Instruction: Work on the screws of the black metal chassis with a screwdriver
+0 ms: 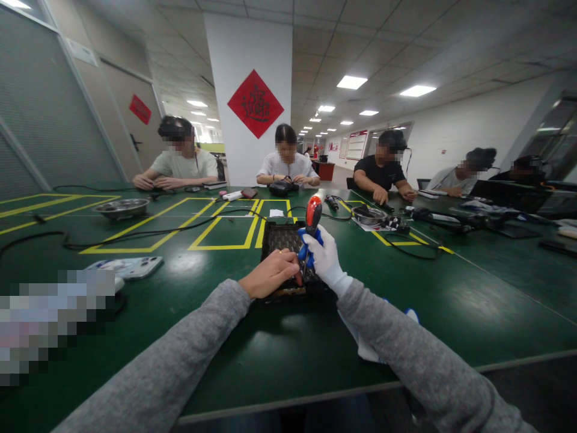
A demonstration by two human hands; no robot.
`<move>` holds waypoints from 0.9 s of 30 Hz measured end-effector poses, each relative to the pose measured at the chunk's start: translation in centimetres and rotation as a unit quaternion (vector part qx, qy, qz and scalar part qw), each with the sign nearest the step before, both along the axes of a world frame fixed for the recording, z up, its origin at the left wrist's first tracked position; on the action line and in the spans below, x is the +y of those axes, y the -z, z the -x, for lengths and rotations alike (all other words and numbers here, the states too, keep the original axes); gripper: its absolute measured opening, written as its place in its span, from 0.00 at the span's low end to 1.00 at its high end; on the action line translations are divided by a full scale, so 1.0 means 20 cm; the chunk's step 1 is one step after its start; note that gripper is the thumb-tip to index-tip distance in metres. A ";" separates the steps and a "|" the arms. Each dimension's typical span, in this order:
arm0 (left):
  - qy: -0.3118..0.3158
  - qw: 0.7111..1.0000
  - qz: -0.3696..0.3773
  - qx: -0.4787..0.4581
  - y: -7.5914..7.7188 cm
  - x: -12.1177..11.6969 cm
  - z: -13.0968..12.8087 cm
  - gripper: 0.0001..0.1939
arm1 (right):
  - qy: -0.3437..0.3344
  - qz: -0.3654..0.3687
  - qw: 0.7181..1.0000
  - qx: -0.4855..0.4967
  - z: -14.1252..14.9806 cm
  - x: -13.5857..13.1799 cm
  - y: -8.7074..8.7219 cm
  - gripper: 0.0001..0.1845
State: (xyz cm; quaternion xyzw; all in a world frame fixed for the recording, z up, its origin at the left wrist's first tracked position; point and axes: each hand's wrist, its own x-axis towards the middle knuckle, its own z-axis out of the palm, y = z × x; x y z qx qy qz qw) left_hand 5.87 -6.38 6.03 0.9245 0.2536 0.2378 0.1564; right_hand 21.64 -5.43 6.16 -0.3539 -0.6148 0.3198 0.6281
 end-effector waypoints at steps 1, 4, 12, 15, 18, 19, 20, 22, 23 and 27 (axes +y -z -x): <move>-0.001 1.000 0.000 0.003 0.00 0.00 0.00 0.32 | 0.000 0.001 1.000 -0.002 0.00 0.00 0.00 0.15; -0.003 1.000 0.000 0.007 -0.01 0.00 0.00 0.32 | 0.002 0.004 1.000 -0.007 0.00 0.01 0.01 0.15; -0.010 1.000 0.003 0.015 -0.01 -0.01 -0.01 0.33 | 0.020 -0.003 1.000 0.006 0.00 0.02 0.02 0.15; -0.010 1.000 0.001 0.018 0.00 0.00 0.00 0.32 | 0.020 0.008 1.000 0.023 0.00 0.02 0.01 0.15; -0.004 1.000 0.002 0.007 0.00 0.00 0.00 0.31 | 0.016 0.024 0.998 0.049 0.00 0.02 0.01 0.16; -0.004 1.000 0.004 -0.002 0.00 0.00 0.00 0.31 | 0.015 0.027 0.998 0.057 0.00 0.02 0.01 0.16; -0.005 1.000 0.008 -0.014 0.00 0.00 0.00 0.30 | 0.015 0.029 0.997 0.064 0.00 0.02 0.01 0.16; -0.019 0.999 0.023 -0.041 0.01 0.01 0.00 0.28 | 0.019 0.032 0.996 0.077 0.00 0.03 0.01 0.16; -0.031 0.998 0.032 -0.054 0.02 0.02 0.00 0.27 | 0.023 0.032 0.996 0.084 0.00 0.03 0.01 0.16; -0.067 0.990 0.077 -0.094 0.04 0.04 -0.01 0.17 | 0.025 0.039 0.994 0.099 0.00 0.04 0.01 0.17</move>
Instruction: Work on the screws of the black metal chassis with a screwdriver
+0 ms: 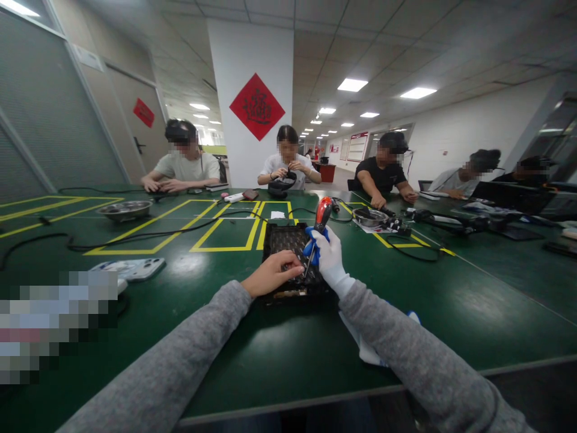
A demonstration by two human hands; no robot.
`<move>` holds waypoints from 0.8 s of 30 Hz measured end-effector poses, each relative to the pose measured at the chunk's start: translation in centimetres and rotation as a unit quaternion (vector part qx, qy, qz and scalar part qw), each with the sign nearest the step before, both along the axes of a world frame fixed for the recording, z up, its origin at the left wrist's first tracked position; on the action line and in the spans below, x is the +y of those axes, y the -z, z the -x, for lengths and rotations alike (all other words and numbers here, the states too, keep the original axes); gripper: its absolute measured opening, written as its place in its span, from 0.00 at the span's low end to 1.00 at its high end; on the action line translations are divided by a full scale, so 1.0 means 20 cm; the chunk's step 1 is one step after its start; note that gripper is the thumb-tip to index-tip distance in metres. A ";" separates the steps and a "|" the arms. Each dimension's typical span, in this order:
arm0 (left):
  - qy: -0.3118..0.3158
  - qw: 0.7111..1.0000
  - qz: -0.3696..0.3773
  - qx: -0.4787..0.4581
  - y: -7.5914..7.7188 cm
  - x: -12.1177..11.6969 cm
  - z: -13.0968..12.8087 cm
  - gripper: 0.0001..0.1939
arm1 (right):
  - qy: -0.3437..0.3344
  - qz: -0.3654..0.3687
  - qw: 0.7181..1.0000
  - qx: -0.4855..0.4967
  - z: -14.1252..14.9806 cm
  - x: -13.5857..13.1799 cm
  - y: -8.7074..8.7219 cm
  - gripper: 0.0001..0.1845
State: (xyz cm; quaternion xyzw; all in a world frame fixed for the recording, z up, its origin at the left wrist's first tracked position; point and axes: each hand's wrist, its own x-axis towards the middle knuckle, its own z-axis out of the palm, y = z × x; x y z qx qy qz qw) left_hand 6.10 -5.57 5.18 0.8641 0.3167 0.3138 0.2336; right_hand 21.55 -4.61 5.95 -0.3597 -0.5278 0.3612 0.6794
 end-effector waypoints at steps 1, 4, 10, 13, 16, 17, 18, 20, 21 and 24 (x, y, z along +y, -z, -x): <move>0.004 1.000 0.016 -0.006 0.00 0.01 0.00 0.16 | -0.002 0.001 1.000 0.002 0.00 0.00 0.00 0.18; 0.028 0.998 0.056 -0.007 0.00 0.03 -0.01 0.14 | -0.003 0.008 1.000 0.005 -0.01 0.01 0.00 0.18; 0.023 0.998 0.057 -0.003 -0.04 0.08 -0.03 0.15 | -0.026 0.048 0.998 0.016 -0.02 0.08 -0.02 0.19; 0.020 0.998 0.059 -0.008 -0.03 0.10 -0.03 0.15 | -0.042 0.071 0.996 0.014 -0.02 0.11 -0.02 0.19; 0.016 0.998 0.057 -0.012 -0.02 0.09 -0.03 0.15 | -0.074 0.095 0.992 0.043 -0.02 0.10 -0.01 0.19; 0.016 0.998 0.056 -0.010 -0.02 0.09 -0.03 0.15 | -0.084 0.101 0.990 0.061 -0.02 0.10 -0.01 0.19; 0.015 0.998 0.055 -0.010 -0.02 0.09 -0.03 0.15 | -0.092 0.103 0.987 0.080 -0.02 0.09 -0.01 0.19; 0.012 0.999 0.049 -0.015 -0.01 0.08 -0.03 0.15 | -0.114 0.105 0.982 0.110 -0.02 0.08 0.00 0.20; 0.009 0.999 0.043 -0.020 -0.01 0.08 -0.02 0.15 | -0.128 0.105 0.979 0.119 -0.03 0.08 0.00 0.20; -0.009 0.999 0.016 -0.035 0.01 0.08 -0.02 0.14 | -0.176 0.105 0.969 0.135 -0.04 0.10 0.01 0.22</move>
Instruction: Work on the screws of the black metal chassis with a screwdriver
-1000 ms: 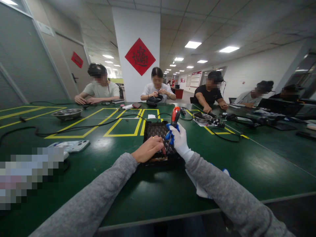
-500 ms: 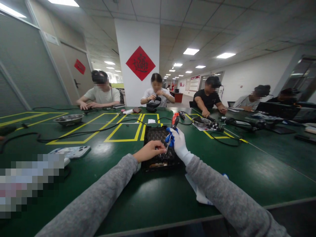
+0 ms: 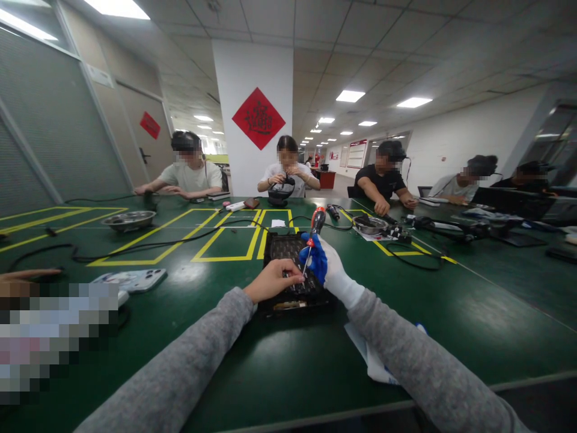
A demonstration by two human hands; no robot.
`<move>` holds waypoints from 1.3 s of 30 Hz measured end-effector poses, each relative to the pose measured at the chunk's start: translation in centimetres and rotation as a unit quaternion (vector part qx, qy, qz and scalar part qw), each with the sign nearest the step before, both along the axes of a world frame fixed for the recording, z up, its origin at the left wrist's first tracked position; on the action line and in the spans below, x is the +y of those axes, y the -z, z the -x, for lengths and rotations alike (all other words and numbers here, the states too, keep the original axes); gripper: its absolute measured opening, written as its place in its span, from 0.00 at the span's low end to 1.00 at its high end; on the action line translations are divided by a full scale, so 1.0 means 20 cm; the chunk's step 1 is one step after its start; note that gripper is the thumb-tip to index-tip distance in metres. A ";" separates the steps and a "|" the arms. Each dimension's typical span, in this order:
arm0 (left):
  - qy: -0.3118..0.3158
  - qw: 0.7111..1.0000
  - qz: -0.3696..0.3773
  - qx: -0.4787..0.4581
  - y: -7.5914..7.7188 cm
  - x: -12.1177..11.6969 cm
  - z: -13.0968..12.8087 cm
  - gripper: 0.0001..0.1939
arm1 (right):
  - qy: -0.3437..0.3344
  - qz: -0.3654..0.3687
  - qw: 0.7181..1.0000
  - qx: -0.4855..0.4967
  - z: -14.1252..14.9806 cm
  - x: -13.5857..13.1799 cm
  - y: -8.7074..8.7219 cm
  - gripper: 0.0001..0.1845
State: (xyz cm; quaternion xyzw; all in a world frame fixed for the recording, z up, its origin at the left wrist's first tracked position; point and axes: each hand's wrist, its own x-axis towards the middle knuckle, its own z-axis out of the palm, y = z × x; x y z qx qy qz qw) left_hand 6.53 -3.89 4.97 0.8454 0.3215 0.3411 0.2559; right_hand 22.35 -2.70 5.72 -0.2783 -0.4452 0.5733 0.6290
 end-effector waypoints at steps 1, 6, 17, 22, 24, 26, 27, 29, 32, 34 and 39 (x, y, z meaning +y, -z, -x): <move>-0.009 1.000 -0.012 -0.001 0.01 0.00 0.00 0.14 | -0.009 -0.001 1.000 0.006 0.00 0.00 0.00 0.22; -0.039 0.999 -0.027 -0.001 0.03 0.02 0.00 0.14 | -0.005 -0.021 0.999 0.041 -0.01 -0.01 0.01 0.18; -0.031 0.999 0.022 -0.004 0.02 0.01 0.01 0.15 | -0.054 0.028 0.995 0.073 -0.03 0.03 0.03 0.17; -0.040 0.999 0.030 -0.003 0.03 0.01 0.01 0.15 | -0.018 -0.023 0.998 0.052 -0.02 0.01 0.04 0.14; -0.041 0.999 0.031 -0.003 0.03 0.01 0.01 0.15 | -0.016 -0.034 0.999 0.038 -0.02 0.00 0.03 0.14; -0.043 0.999 0.030 -0.004 0.03 0.01 0.01 0.15 | -0.021 -0.039 0.999 0.026 -0.02 -0.02 0.02 0.14; -0.042 0.999 0.030 -0.004 0.03 0.01 0.01 0.15 | -0.020 -0.039 0.999 0.024 -0.02 -0.02 0.02 0.15; -0.039 0.999 0.028 -0.004 0.03 0.01 0.01 0.15 | -0.013 -0.035 0.999 0.029 -0.02 -0.02 0.02 0.15; -0.040 0.999 0.029 -0.004 0.03 0.01 0.01 0.15 | -0.018 -0.009 0.999 0.039 -0.02 0.00 0.02 0.16; -0.042 0.999 0.034 -0.004 0.03 0.01 0.01 0.15 | -0.032 0.008 0.999 0.041 -0.03 0.02 0.03 0.17; -0.046 0.998 0.033 -0.009 0.02 0.01 0.01 0.14 | -0.026 -0.022 0.999 0.043 -0.03 0.01 0.03 0.16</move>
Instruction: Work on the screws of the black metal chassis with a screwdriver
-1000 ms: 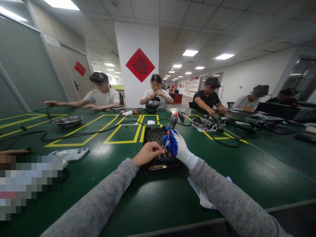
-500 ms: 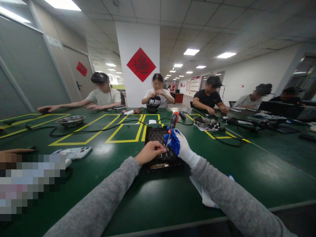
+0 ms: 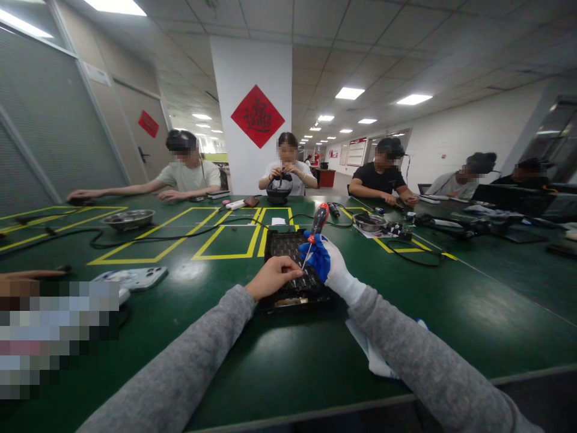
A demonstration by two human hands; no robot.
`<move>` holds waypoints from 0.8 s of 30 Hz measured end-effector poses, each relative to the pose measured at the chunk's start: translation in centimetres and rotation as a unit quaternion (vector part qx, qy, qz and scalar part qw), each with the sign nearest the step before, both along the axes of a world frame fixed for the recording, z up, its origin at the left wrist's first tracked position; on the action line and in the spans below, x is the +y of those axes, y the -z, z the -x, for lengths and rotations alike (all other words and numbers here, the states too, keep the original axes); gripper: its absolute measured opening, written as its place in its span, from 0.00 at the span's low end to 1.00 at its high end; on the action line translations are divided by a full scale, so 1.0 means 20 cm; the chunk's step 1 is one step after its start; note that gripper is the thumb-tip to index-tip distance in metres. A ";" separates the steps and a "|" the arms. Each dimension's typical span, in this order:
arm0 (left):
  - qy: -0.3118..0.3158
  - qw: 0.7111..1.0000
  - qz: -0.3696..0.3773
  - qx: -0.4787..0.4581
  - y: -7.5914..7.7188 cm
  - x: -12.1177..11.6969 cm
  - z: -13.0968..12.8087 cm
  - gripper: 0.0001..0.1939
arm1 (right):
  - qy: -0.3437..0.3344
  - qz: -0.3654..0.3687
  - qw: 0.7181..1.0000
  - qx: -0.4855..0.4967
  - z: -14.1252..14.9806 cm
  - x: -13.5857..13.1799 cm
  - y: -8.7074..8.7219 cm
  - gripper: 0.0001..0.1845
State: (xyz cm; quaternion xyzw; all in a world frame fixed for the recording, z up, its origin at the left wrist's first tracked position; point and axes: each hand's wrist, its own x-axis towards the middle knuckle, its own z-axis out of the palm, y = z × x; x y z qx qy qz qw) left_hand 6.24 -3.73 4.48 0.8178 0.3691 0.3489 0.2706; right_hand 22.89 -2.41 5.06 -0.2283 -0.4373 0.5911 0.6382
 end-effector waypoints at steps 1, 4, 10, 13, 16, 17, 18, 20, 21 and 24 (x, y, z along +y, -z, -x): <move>0.001 1.000 -0.001 0.001 0.00 0.00 0.00 0.14 | 0.004 -0.008 1.000 -0.001 0.00 -0.01 0.00 0.16; 0.008 1.000 -0.001 0.006 0.00 0.00 0.00 0.14 | 0.009 -0.021 1.000 -0.015 0.02 -0.03 -0.02 0.15; 0.029 0.999 -0.010 0.008 -0.01 0.00 0.00 0.14 | 0.021 -0.021 0.999 -0.030 0.01 -0.03 -0.01 0.18; 0.030 0.999 -0.016 0.007 0.00 0.00 0.00 0.13 | -0.008 0.011 1.000 -0.022 0.00 -0.01 0.00 0.20; 0.028 0.999 -0.015 0.010 0.00 0.00 0.00 0.13 | -0.031 0.039 0.999 -0.013 0.00 0.00 -0.01 0.20; 0.028 0.999 -0.014 0.010 0.00 0.00 0.00 0.13 | -0.030 0.039 0.999 -0.013 0.00 0.00 -0.01 0.20; 0.027 0.999 -0.015 0.010 0.00 0.00 0.00 0.13 | -0.027 0.034 0.999 -0.016 0.00 0.00 -0.01 0.20; 0.027 1.000 -0.014 0.009 0.00 0.00 0.00 0.13 | -0.017 0.017 0.999 -0.027 0.00 -0.01 -0.01 0.19; 0.027 1.000 -0.012 0.009 0.00 0.00 0.00 0.14 | -0.013 0.008 0.999 -0.035 0.00 -0.02 -0.01 0.19; 0.033 0.999 -0.010 0.010 0.01 0.01 0.00 0.14 | -0.002 -0.015 0.999 -0.052 0.01 -0.04 -0.02 0.18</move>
